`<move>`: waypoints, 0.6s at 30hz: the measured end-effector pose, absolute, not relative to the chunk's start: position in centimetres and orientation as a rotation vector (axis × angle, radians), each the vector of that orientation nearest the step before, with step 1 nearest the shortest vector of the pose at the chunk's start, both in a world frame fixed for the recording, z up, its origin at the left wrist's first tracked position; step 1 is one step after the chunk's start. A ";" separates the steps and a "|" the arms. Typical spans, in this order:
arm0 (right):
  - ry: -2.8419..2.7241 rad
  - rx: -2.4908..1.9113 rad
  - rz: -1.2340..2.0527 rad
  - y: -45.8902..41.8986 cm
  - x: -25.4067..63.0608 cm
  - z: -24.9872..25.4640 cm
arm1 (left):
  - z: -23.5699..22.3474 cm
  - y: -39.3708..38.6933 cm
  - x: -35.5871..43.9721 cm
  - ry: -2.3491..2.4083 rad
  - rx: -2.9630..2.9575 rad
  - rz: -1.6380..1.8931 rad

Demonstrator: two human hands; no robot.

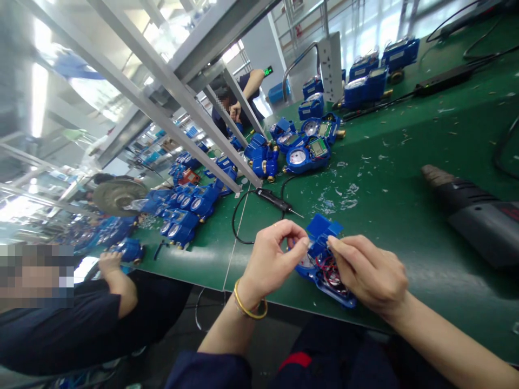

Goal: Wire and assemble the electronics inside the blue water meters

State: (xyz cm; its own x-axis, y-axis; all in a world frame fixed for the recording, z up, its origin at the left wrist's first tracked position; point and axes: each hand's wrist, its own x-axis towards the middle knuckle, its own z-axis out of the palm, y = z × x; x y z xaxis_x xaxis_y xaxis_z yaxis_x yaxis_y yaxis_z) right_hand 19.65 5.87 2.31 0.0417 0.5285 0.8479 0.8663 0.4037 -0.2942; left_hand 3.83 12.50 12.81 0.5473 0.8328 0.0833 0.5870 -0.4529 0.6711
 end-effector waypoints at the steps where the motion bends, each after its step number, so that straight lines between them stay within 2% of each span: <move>1: -1.607 -1.256 -0.379 5.9 19.6 2.3 | 12.9 12.7 3.9 1.081 2.238 0.562; 6: -1.442 -1.151 -0.048 6.3 19.7 2.9 | 12.5 15.1 5.0 0.584 2.313 0.393; 12: -0.937 -1.123 0.736 6.6 20.5 3.1 | 11.4 16.8 5.1 0.509 2.285 0.053; 18: -0.764 -0.982 0.953 6.7 21.0 1.6 | 10.2 18.2 4.8 0.426 2.253 -0.026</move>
